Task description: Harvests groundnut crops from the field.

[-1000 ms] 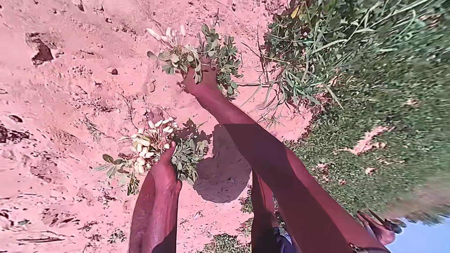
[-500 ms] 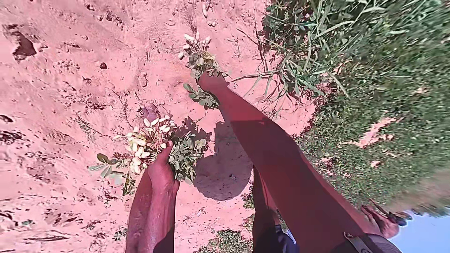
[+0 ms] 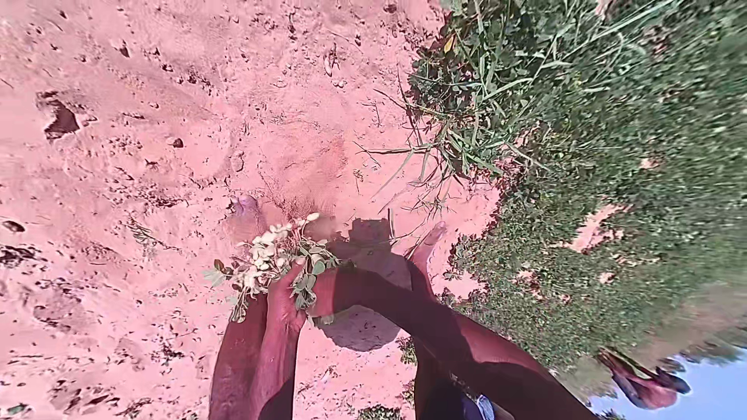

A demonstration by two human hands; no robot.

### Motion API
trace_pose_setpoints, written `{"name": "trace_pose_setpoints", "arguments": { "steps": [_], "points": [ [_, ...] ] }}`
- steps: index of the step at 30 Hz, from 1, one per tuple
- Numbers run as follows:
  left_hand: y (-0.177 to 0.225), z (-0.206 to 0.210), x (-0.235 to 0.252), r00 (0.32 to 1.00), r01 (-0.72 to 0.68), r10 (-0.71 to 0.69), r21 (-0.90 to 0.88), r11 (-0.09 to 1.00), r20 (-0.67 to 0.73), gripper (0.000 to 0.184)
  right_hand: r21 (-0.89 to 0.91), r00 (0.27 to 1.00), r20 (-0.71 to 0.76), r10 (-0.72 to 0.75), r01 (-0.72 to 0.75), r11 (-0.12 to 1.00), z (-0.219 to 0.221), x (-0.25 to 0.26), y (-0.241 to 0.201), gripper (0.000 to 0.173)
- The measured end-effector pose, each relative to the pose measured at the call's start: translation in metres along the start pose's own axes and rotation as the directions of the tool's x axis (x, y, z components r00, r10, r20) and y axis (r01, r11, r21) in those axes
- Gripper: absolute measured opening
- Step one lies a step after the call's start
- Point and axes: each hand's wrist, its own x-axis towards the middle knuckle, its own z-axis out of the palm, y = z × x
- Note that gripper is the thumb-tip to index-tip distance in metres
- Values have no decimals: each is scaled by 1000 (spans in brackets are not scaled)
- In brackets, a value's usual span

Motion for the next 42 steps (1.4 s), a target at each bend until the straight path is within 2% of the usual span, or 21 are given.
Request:
{"name": "trace_pose_setpoints", "arguments": {
  "steps": [3,6,7,8,9,10,11,12,16,20,22,23,25,26,27,28,29,30,33,37,42],
  "points": [
    [13,-2,0,994,-111,113,-113,987,7,16,138,980,-10,-200,199,970,-21,-10,13,52],
    [24,0,-4,988,-154,153,-157,975,-24,24,475,955,-98,-281,293,829,-65,-21,45,54],
    [27,-1,-3,986,-168,165,-130,977,-32,26,543,943,-223,-249,332,772,-84,-21,65,38],
    [28,-4,-1,984,-178,175,-110,978,-39,27,560,923,-375,-90,302,771,-109,-24,85,33],
    [28,-5,0,983,-180,175,-108,978,-51,25,517,819,-549,165,178,837,-136,-23,102,28],
    [29,-6,2,984,-177,172,-93,980,-54,19,461,604,-707,368,-1,887,-164,-14,120,25],
    [29,-4,2,986,-160,157,-58,985,-53,14,453,402,-787,469,-139,880,-189,-4,137,25],
    [28,-2,0,990,-133,131,-19,991,-58,13,447,278,-825,491,-210,870,-209,6,151,21],
    [22,8,-3,994,-62,64,27,998,-86,22,441,173,-858,484,-237,866,-268,46,145,27],
    [24,4,-1,996,-64,63,-29,997,-56,16,547,81,-808,584,-265,794,-289,76,126,40],
    [28,3,0,996,-69,69,-12,998,-65,17,525,71,-815,575,-332,784,-295,81,127,37],
    [30,3,0,995,-64,65,19,998,-71,17,499,98,-828,553,-323,804,-298,79,132,32],
    [32,1,1,995,-58,61,46,997,-79,19,474,158,-858,489,-123,872,-298,76,154,20],
    [34,-1,1,995,-60,63,43,997,-76,20,493,196,-862,467,117,862,-293,74,162,16],
    [34,-1,2,996,-63,64,21,998,-63,21,521,258,-854,452,406,751,-285,70,165,15],
    [34,0,2,996,-69,69,-1,998,-58,20,562,346,-822,453,623,544,-273,57,159,21],
    [34,3,1,996,-76,75,-25,997,-45,19,564,408,-805,430,753,341,-257,42,150,25],
    [34,4,0,996,-84,83,-37,996,-27,19,545,438,-805,401,813,204,-240,29,139,27],
    [30,8,-2,996,-83,82,-45,996,-21,18,489,463,-841,279,872,28,-190,-1,120,31],
    [21,11,-1,997,-70,69,-9,998,-25,23,411,427,-880,207,904,-119,-143,-17,115,17],
    [8,23,-1,996,-67,69,42,997,-55,29,315,339,-917,210,939,-138,-114,-25,125,13]
  ]
}}
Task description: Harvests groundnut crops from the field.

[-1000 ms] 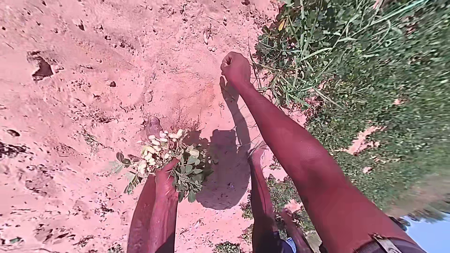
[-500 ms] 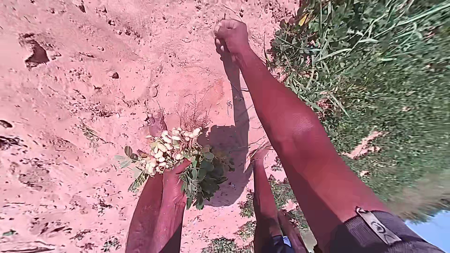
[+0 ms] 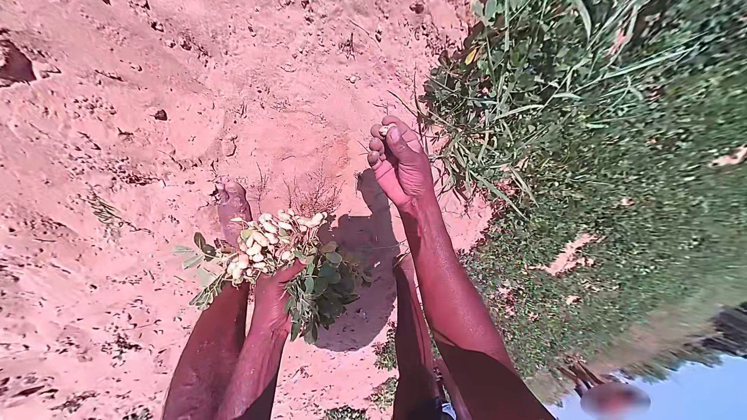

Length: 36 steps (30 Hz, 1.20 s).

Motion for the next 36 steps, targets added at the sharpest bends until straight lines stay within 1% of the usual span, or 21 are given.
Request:
{"name": "trace_pose_setpoints", "arguments": {
  "steps": [2,6,10,13,15,17,20,22,26,30,31,33,34,36],
  "points": [
    [-4,6,-3,1000,10,-10,20,1000,-3,32,-43,1000,-9,-28,28,999,-7,-9,-1,14],
    [-15,15,-7,1000,8,-8,54,999,8,24,-167,997,5,-82,82,983,-15,-30,-13,12],
    [-27,23,-15,999,19,-22,70,997,36,24,-196,998,39,-41,48,979,-18,-54,-38,16],
    [-31,27,-18,995,8,-17,96,995,98,22,-213,998,62,-31,43,976,-11,-72,-57,19],
    [-31,28,-20,992,-4,-12,132,991,124,25,-259,996,78,-39,58,964,-6,-84,-67,19],
    [-30,28,-22,989,-18,-2,130,991,147,26,-328,995,86,-54,80,941,0,-94,-76,17],
    [-29,25,-27,989,-27,13,97,995,150,18,-368,992,110,-66,102,924,15,-109,-88,13],
    [-24,21,-37,989,-28,10,119,992,149,18,-376,990,125,-58,102,921,29,-122,-96,12],
    [-9,2,-62,988,-36,15,138,990,155,24,-450,990,138,-3,65,891,75,-162,-114,10],
    [19,-24,-100,987,-44,28,97,994,159,26,-426,993,111,39,12,904,109,-192,-127,10],
    [29,-37,-105,987,-63,54,53,997,153,25,-423,995,82,62,-21,906,115,-196,-128,11],
    [54,-70,-111,985,-109,114,-46,993,126,26,-471,995,-28,99,-100,877,133,-198,-128,19],
    [72,-89,-117,986,-122,130,-76,990,104,26,-509,990,-86,110,-138,850,142,-201,-128,22],
    [111,-132,-124,985,-155,163,-117,981,54,26,-572,979,-168,119,-195,797,156,-208,-131,22]
  ]
}}
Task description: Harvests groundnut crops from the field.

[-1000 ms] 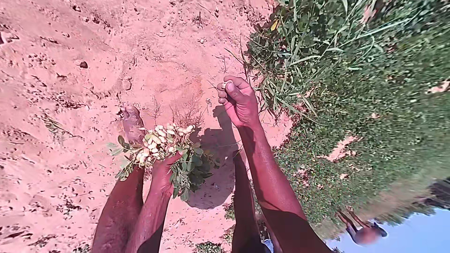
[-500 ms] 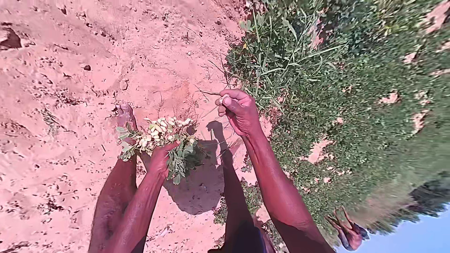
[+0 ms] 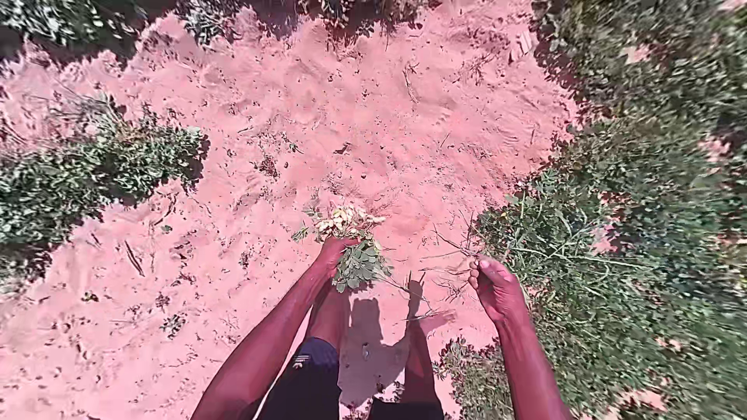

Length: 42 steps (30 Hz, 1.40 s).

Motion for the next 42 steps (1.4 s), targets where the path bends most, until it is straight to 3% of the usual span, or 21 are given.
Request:
{"name": "trace_pose_setpoints", "arguments": {
  "steps": [2,4,7,9,12,14,15,17,19,20,22,25,29,33,37,42],
  "points": [
    [45,-52,-4,998,-47,48,29,998,-33,24,-51,998,-49,35,-38,998,4,-14,-11,21],
    [95,-116,-18,985,-122,140,168,978,-100,28,-99,995,-93,45,-55,994,12,-30,-26,19],
    [174,-225,-28,922,-158,267,358,920,-279,42,-183,993,-115,32,-52,982,35,-54,-48,18],
    [224,-300,-33,848,-115,330,466,878,-414,54,-215,993,-115,32,-56,975,59,-69,-63,18],
    [291,-390,-48,745,77,359,606,792,-563,94,-209,997,-63,48,-60,976,99,-100,-77,19],
    [322,-420,-48,738,194,314,634,749,-597,116,-220,999,-12,34,-36,975,118,-120,-86,16],
    [334,-421,-52,769,220,290,661,717,-570,116,-218,1000,2,30,-29,975,125,-130,-89,15],
    [348,-399,-60,856,230,261,781,580,-446,93,-208,1000,1,23,-23,978,135,-152,-97,13],
    [341,-367,-55,925,100,286,886,453,-251,70,-187,1000,0,3,-3,982,141,-168,-107,13],
    [329,-343,-57,942,5,300,899,438,-151,62,-178,1000,-8,-7,6,984,141,-176,-113,11],
    [303,-280,-76,964,-155,263,873,463,31,62,-153,999,-27,-42,37,987,136,-193,-126,10],
    [249,-174,-129,943,-330,200,810,485,264,58,-95,995,-42,-96,91,991,114,-219,-145,10],
    [178,-27,-235,789,-589,183,637,497,587,47,-9,988,-23,-153,153,988,68,-254,-163,16],
    [115,85,-341,577,-699,155,387,601,802,42,3,978,-60,-199,200,980,14,-305,-159,20],
    [87,159,-417,484,-726,137,309,614,864,40,51,965,-79,-250,254,966,-31,-352,-153,21],
    [58,204,-475,382,-820,91,292,492,919,28,-33,901,-104,-421,420,907,-74,-398,-140,16]
  ]
}}
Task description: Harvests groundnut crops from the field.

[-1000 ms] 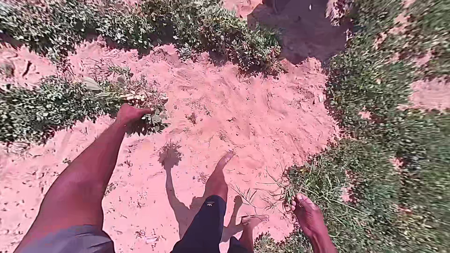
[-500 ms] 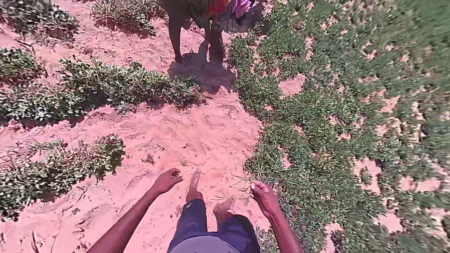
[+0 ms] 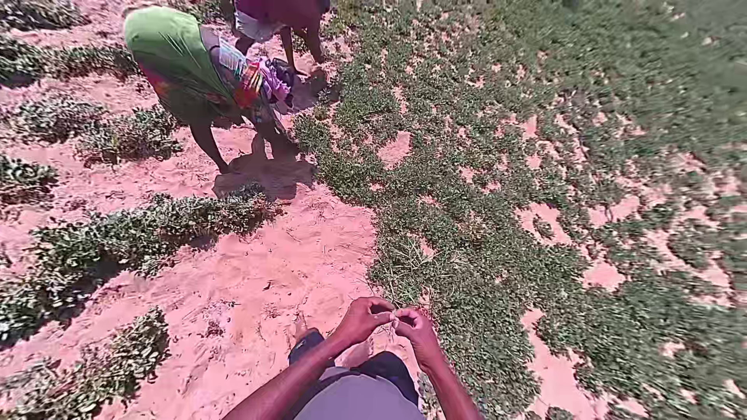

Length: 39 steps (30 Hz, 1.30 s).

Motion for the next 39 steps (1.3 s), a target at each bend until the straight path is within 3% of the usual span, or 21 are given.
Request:
{"name": "trace_pose_setpoints", "arguments": {
  "steps": [6,11,15,19,23,26,30,33,39],
  "points": [
    [17,46,10,998,13,-11,-23,1000,62,25,113,985,-145,-89,106,988,-34,-31,-10,18],
    [27,61,20,993,9,-7,-10,1000,114,16,21,968,-201,-153,160,987,-46,-36,-16,17],
    [40,59,44,989,11,-15,25,1000,145,21,-101,959,-246,-144,123,987,-49,-31,-24,19],
    [52,47,77,967,-23,-3,100,995,255,16,-75,943,-327,-59,36,997,-46,-20,-40,18],
    [81,28,110,911,-94,-8,225,970,412,18,-51,896,-442,-50,30,998,-39,3,-60,16],
    [100,12,130,870,-168,13,272,947,492,29,-116,880,-472,-49,-7,993,-33,19,-80,18],
    [122,-2,151,785,-365,103,323,873,611,34,-206,824,-559,-93,-30,978,-23,27,-103,15],
    [130,-7,165,709,-488,148,329,808,690,33,-145,786,-613,-77,-16,989,-15,31,-106,11],
    [136,-8,180,618,-507,86,312,804,782,25,-46,809,-588,1,-34,998,-15,33,-103,8]
  ]
}}
